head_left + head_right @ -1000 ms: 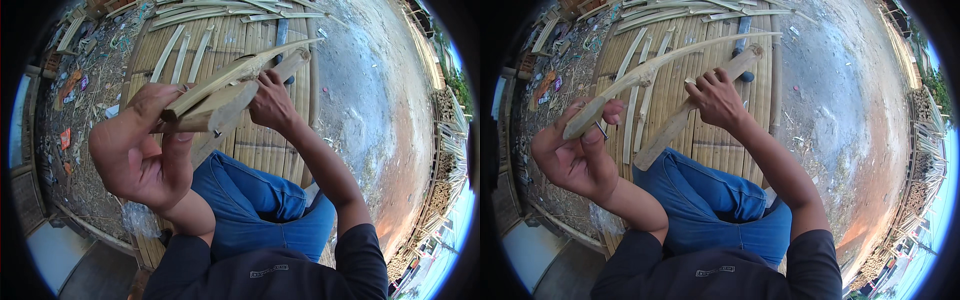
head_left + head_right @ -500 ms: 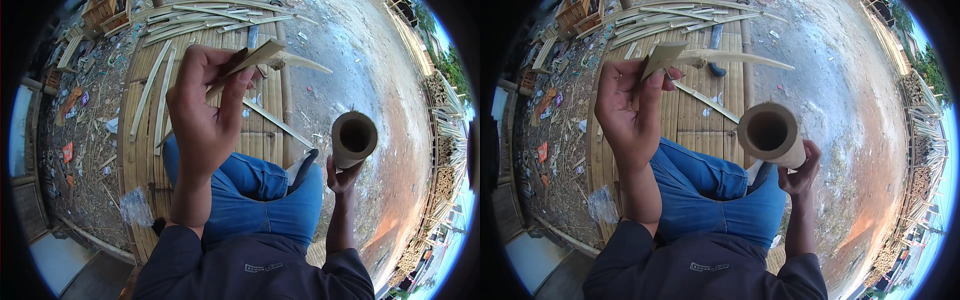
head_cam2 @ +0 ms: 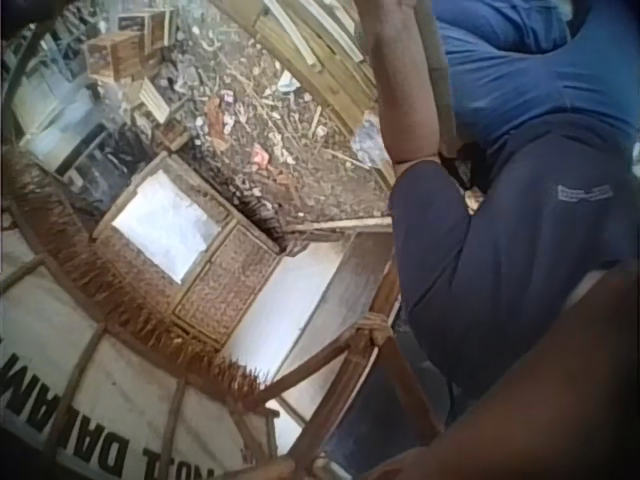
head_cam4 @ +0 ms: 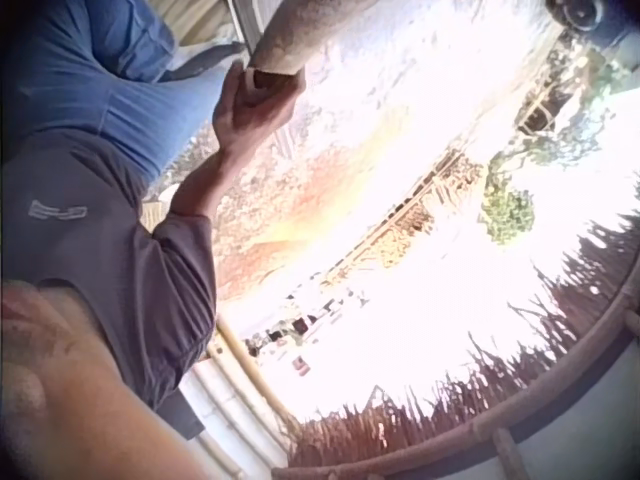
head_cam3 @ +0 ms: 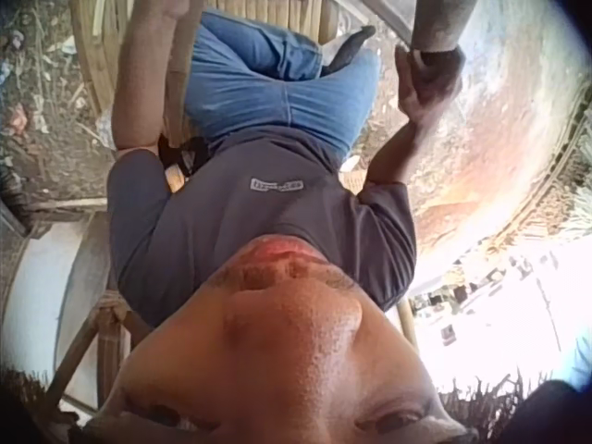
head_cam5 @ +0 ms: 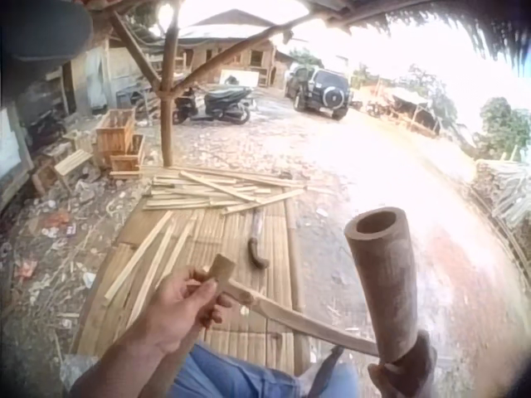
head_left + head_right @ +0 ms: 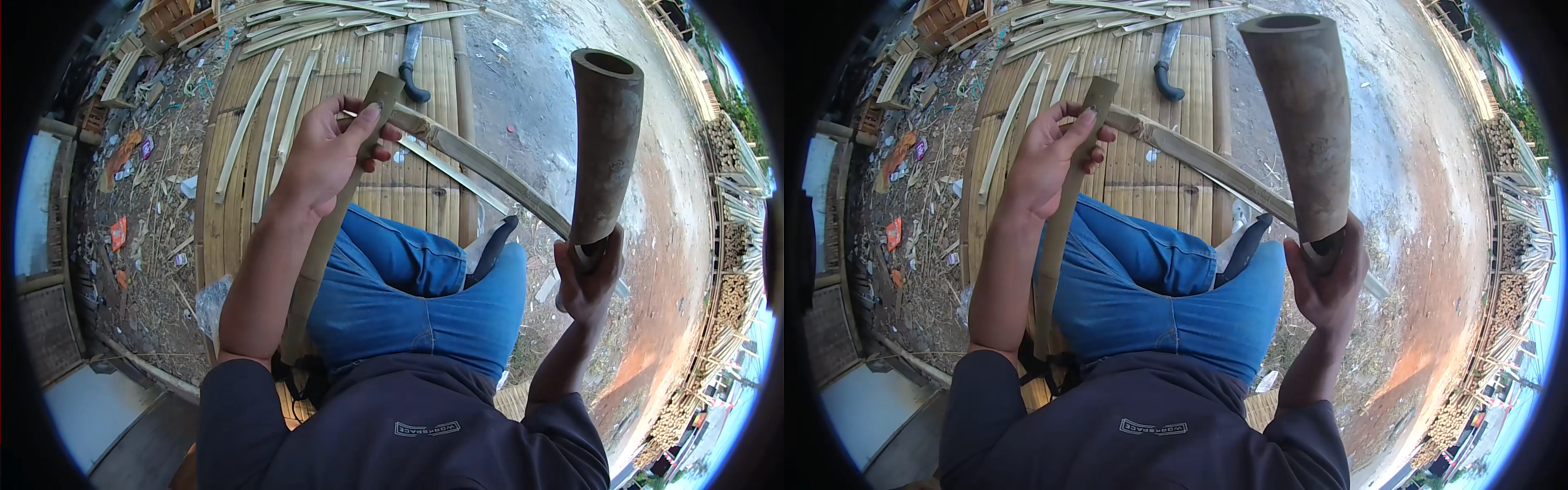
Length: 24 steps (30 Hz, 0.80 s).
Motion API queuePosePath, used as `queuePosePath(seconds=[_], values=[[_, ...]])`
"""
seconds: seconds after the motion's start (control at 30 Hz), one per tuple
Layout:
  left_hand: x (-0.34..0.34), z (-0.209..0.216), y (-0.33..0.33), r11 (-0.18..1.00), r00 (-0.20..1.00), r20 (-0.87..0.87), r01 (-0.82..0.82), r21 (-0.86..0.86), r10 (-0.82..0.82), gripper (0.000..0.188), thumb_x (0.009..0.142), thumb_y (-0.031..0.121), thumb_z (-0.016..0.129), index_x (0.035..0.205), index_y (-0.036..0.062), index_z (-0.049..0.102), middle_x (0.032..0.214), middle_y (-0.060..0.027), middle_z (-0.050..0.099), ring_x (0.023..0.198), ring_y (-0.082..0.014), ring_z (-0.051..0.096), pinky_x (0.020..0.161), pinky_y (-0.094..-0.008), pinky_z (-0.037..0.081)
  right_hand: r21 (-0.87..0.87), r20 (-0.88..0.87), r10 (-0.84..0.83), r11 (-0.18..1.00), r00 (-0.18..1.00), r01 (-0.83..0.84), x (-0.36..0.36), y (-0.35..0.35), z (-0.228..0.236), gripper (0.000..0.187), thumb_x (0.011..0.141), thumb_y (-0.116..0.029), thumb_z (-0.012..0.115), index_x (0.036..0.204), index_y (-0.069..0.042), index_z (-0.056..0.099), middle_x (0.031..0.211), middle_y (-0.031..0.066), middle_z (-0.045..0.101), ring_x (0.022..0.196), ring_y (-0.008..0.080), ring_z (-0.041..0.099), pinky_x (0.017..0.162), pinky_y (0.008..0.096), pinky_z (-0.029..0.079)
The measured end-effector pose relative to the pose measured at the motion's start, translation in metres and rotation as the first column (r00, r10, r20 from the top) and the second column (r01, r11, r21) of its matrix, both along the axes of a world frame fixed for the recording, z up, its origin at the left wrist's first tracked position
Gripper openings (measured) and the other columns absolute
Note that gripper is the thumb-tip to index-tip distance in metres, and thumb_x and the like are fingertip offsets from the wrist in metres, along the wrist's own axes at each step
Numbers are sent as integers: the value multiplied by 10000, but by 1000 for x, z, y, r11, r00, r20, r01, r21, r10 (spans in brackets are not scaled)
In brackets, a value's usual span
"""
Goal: The person assembles bamboo components by fitting a small notched wooden piece into a larger bamboo tube and securing it with a thin bamboo strip.
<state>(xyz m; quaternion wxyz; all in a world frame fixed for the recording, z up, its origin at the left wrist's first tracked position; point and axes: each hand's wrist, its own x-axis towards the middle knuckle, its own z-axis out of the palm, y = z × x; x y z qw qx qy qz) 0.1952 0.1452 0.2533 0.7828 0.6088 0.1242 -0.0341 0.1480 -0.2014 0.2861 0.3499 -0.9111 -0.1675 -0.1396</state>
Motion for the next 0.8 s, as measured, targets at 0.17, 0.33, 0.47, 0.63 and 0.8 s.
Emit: queuePosePath(seconds=[0.17,0.33,0.47,0.63,0.8], values=[[-20,-99,-7,988,961,-271,-91,-129,53,188,1030,202,611,1102,44,539,940,-105,698,721,-124,638,584,-256,508,-91,-233,-35,996,972,15,-24,-9,-14,594,820,-140,790,1325,33,528,910,163,688,791,249,674,745,371,528],[34,-174,-17,968,894,-432,-200,-154,116,143,1038,164,579,1071,26,558,953,-107,700,740,-148,646,578,-281,522,-132,-582,-30,989,813,-59,-11,6,-52,717,858,-221,752,1489,-94,434,1076,246,706,966,428,699,835,476,537],[75,-225,-22,982,855,-506,-170,-78,108,159,1048,157,549,1018,9,600,916,-107,707,694,-145,641,544,-294,512,-206,-536,-56,976,842,-66,1,33,-92,675,878,-271,745,1466,-111,453,1067,248,705,965,446,688,822,494,537],[117,-268,-23,977,821,-568,-158,-143,49,212,1065,169,510,1012,-1,624,877,-88,698,664,-139,629,529,-288,500,-207,-601,-49,974,798,-96,22,47,-105,676,883,-300,746,1465,-124,451,1058,240,709,969,435,687,822,498,533],[145,-297,-9,972,792,-609,-105,-209,-45,232,1077,166,474,1089,-26,605,907,-102,685,684,-148,621,521,-275,487,-199,-641,-78,978,763,-67,42,44,-123,674,888,-277,741,1464,-83,449,1053,248,708,984,435,690,848,484,531]])
